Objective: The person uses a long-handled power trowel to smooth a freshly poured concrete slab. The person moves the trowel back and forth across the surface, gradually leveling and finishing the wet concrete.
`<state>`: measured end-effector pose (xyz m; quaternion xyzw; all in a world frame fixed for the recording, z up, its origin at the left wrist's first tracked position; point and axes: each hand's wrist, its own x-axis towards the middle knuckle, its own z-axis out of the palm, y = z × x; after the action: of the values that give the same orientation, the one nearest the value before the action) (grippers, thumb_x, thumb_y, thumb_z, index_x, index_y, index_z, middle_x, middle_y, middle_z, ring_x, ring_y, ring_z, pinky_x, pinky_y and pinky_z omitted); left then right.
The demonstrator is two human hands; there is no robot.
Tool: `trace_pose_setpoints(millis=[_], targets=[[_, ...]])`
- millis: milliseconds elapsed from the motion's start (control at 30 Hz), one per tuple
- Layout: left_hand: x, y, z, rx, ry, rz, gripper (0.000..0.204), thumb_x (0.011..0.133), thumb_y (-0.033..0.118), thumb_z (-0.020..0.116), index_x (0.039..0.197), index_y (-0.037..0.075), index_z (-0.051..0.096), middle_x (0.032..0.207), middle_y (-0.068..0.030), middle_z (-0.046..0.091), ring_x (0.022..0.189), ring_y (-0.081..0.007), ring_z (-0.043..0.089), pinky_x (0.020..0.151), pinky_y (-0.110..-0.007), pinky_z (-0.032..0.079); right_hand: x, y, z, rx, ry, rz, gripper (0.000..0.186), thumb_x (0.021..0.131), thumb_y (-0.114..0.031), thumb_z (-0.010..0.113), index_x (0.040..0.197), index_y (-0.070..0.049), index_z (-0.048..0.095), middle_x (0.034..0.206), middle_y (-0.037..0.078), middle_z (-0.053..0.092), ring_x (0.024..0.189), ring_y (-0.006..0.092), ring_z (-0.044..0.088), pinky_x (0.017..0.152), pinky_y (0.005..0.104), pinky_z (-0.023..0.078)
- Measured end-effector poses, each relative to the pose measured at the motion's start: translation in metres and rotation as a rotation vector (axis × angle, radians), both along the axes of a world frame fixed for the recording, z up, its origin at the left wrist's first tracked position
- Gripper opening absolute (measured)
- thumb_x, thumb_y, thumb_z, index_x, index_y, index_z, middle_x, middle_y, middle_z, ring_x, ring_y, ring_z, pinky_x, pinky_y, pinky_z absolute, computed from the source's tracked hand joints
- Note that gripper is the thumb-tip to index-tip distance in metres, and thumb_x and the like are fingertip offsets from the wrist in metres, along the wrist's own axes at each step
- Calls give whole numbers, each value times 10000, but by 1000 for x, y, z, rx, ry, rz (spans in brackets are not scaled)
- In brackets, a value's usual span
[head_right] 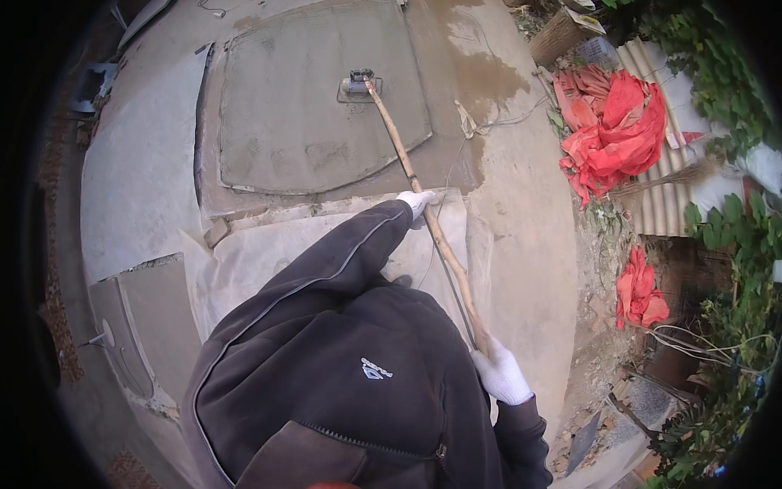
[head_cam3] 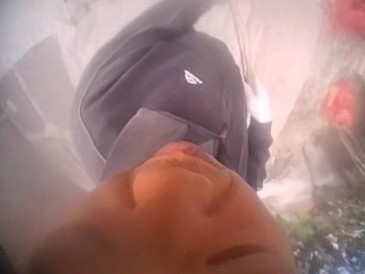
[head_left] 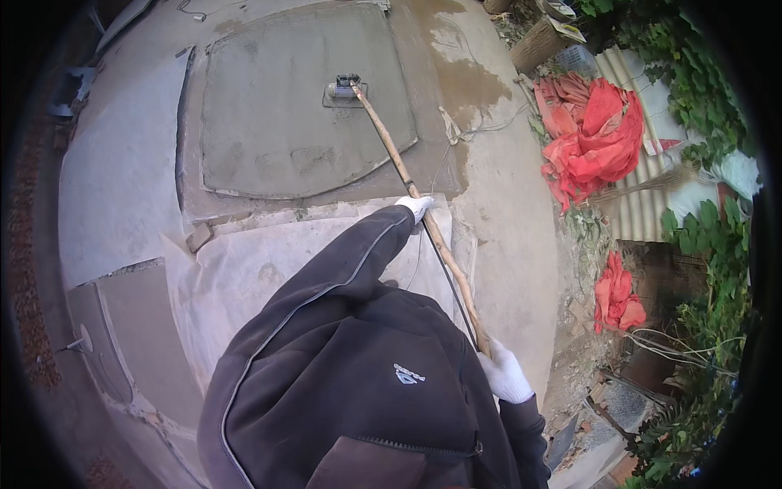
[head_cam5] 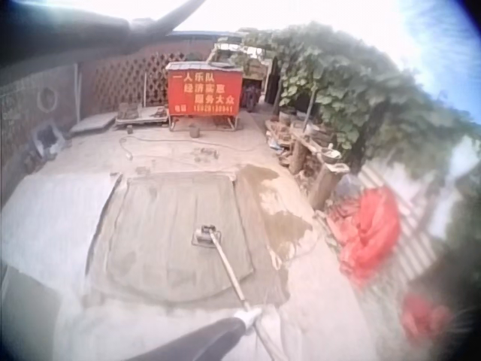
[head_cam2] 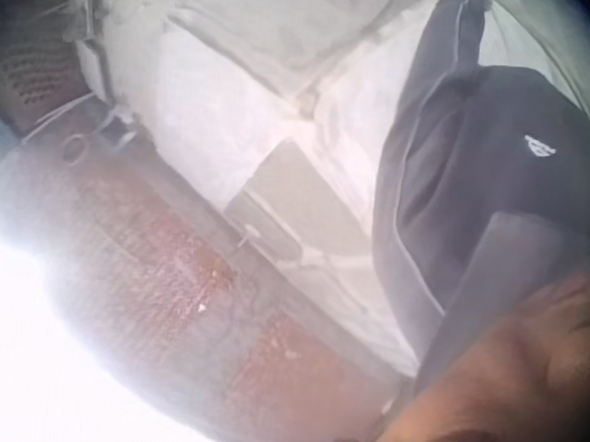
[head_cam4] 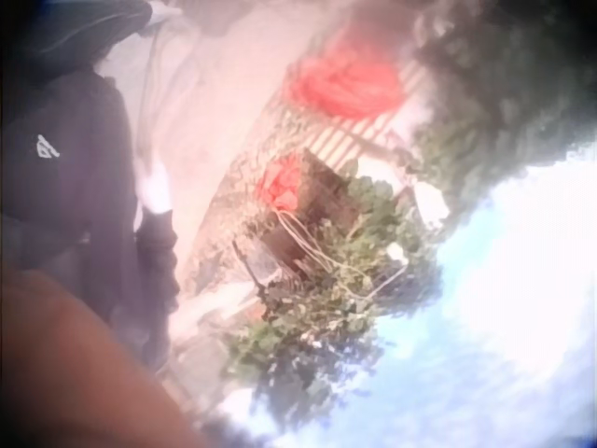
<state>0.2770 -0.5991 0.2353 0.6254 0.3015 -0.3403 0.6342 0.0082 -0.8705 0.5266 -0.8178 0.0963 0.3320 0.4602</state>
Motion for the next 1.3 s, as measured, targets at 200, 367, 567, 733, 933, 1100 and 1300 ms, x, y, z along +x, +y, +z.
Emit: trace_pose_setpoints(millis=[200, 367, 567, 733, 933, 1100, 1300], targets=[[-8, -13, 1, 59, 19, 32, 481, 897, 430, 692, 952, -47, 709, 806, -164, 711, 612, -258, 701, 560, -380, 598, 5, -6, 12, -198, 117, 106, 484, 974, -183, 635, 1368, 86, 556, 1152, 353, 689, 1130, 456, 690, 961, 454, 530], [-12, -20, 1, 63, 7, 31, 503, 892, 437, 706, 955, -63, 720, 799, -179, 726, 626, -277, 725, 575, -392, 625, 6, -15, 16, -169, 73, 87, 471, 970, -147, 631, 1378, 74, 548, 1181, 354, 677, 1152, 478, 669, 962, 466, 527], [-9, -20, -7, 51, 80, -31, 500, 888, 397, 731, 1129, -32, 645, 977, -217, 720, 813, -359, 764, 737, -491, 650, 5, -33, 4, -174, 125, 111, 546, 972, -186, 638, 1436, 69, 507, 1141, 356, 685, 1143, 476, 677, 954, 448, 536], [-15, -22, -18, 83, 65, 6, 482, 899, 378, 707, 1137, -38, 660, 985, -220, 711, 824, -391, 759, 753, -504, 646, -5, -42, -6, -137, 53, 134, 523, 968, -178, 616, 1417, 63, 499, 1187, 375, 653, 1175, 511, 631, 978, 488, 512], [-15, -31, -17, 54, 94, 57, 461, 894, 334, 721, 1137, -51, 648, 1019, -225, 700, 870, -416, 750, 791, -556, 637, -3, -49, -1, -102, -8, 123, 461, 976, -227, 600, 1360, 19, 534, 1114, 373, 656, 1102, 527, 631, 908, 535, 516], [-17, -39, -14, 84, 79, 25, 463, 909, 371, 723, 1080, -58, 681, 935, -211, 716, 727, -334, 744, 668, -463, 656, 3, -51, 15, -171, 101, 129, 511, 967, -217, 624, 1406, 24, 525, 1146, 371, 663, 1130, 528, 632, 952, 517, 520], [-22, -44, -3, 115, 58, -43, 417, 902, 363, 717, 967, -49, 708, 806, -204, 723, 628, -328, 729, 563, -459, 636, -6, -55, 13, -122, 105, 121, 532, 959, -198, 628, 1413, 60, 529, 1204, 375, 656, 1164, 514, 640, 982, 497, 518]])
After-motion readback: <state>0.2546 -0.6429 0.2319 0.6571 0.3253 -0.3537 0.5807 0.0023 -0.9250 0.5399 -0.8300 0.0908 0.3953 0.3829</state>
